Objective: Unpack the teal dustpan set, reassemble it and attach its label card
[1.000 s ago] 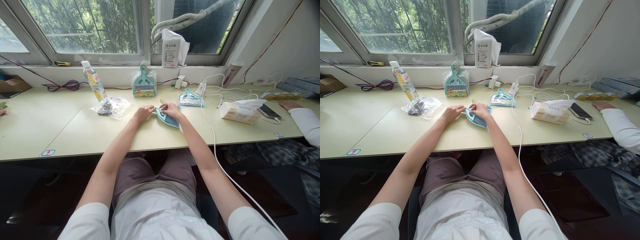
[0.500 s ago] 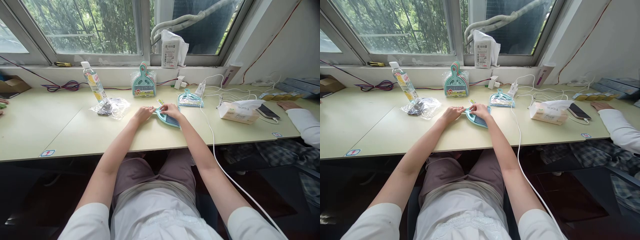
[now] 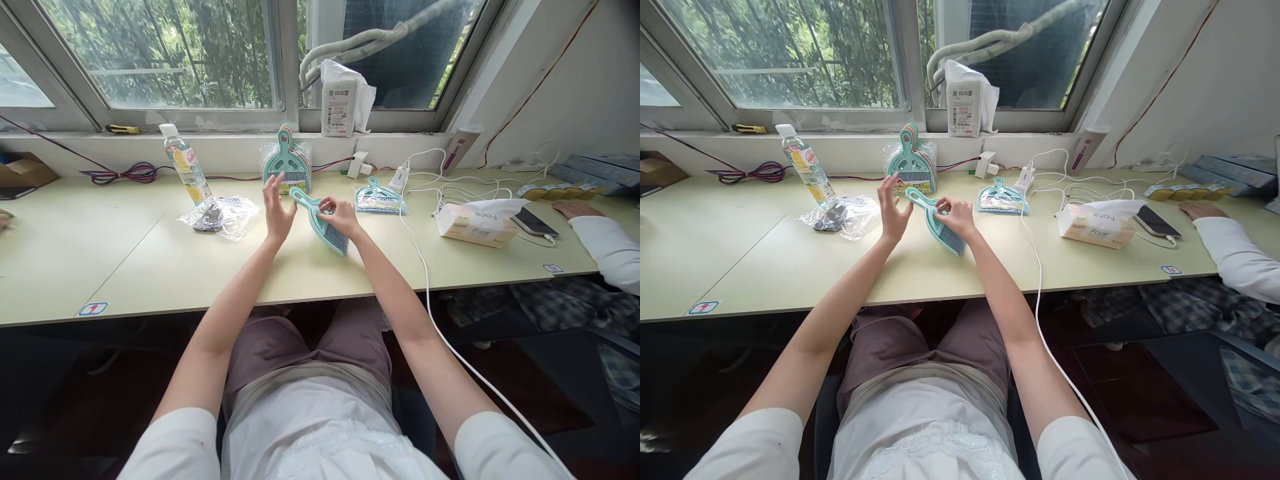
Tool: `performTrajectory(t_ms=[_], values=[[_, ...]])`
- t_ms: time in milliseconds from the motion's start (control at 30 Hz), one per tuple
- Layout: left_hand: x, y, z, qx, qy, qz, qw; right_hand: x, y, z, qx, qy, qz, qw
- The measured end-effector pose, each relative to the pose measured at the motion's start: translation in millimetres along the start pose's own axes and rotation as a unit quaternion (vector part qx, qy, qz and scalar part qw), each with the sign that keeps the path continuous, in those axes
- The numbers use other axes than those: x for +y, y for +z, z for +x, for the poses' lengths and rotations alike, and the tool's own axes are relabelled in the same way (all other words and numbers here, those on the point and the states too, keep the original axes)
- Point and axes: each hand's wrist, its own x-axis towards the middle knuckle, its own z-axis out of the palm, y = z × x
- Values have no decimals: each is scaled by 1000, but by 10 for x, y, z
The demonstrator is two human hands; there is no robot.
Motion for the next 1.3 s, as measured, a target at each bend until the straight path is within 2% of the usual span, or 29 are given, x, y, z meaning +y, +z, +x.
performTrajectory(t_ms=[33, 100, 200, 233, 300, 367, 433, 533, 600, 700, 767, 833, 967, 1033, 1200, 1300], values=[[26, -5, 29, -16, -34, -63, 997, -37, 3, -8, 23, 1, 0, 1000], [74, 8, 54, -127, -110, -193, 967, -90, 18, -24, 63, 8, 1, 998], [155, 87, -22, -317, -192, -323, 871, -114, 57, -41, 94, 32, -11, 995], [179, 121, -65, -346, -203, -341, 851, -112, 71, -45, 96, 41, -17, 994], [200, 181, -141, -361, -200, -361, 836, -100, 99, -48, 89, 54, -21, 994], [163, 213, -169, -347, -201, -370, 838, -81, 120, -42, 78, 54, -7, 995], [71, 215, -140, -305, -234, -374, 844, -50, 127, -23, 76, 49, 13, 996], [-102, 177, -38, -194, -319, -386, 844, 33, 117, 20, 103, 54, 13, 993], [-193, 137, 26, -111, -350, -401, 839, 104, 112, 47, 126, 78, -9, 989], [-280, 68, 79, -19, -341, -427, 837, 200, 145, 70, 143, 128, -47, 980], [-326, 26, 90, 15, -327, -431, 841, 242, 194, 73, 136, 147, -70, 977], [-373, -7, 93, 34, -319, -426, 846, 269, 251, 69, 92, 150, -91, 980], [-455, -31, 100, 52, -318, -418, 849, 291, 323, 41, -62, 149, -137, 977], [-475, -26, 104, 58, -320, -416, 849, 283, 318, 21, -103, 132, -163, 972], [-472, -11, 97, 53, -319, -415, 850, 200, 245, -9, -112, 57, -186, 975], [-467, -12, 92, 58, -324, -423, 844, 152, 229, -8, -99, 60, -191, 975]])
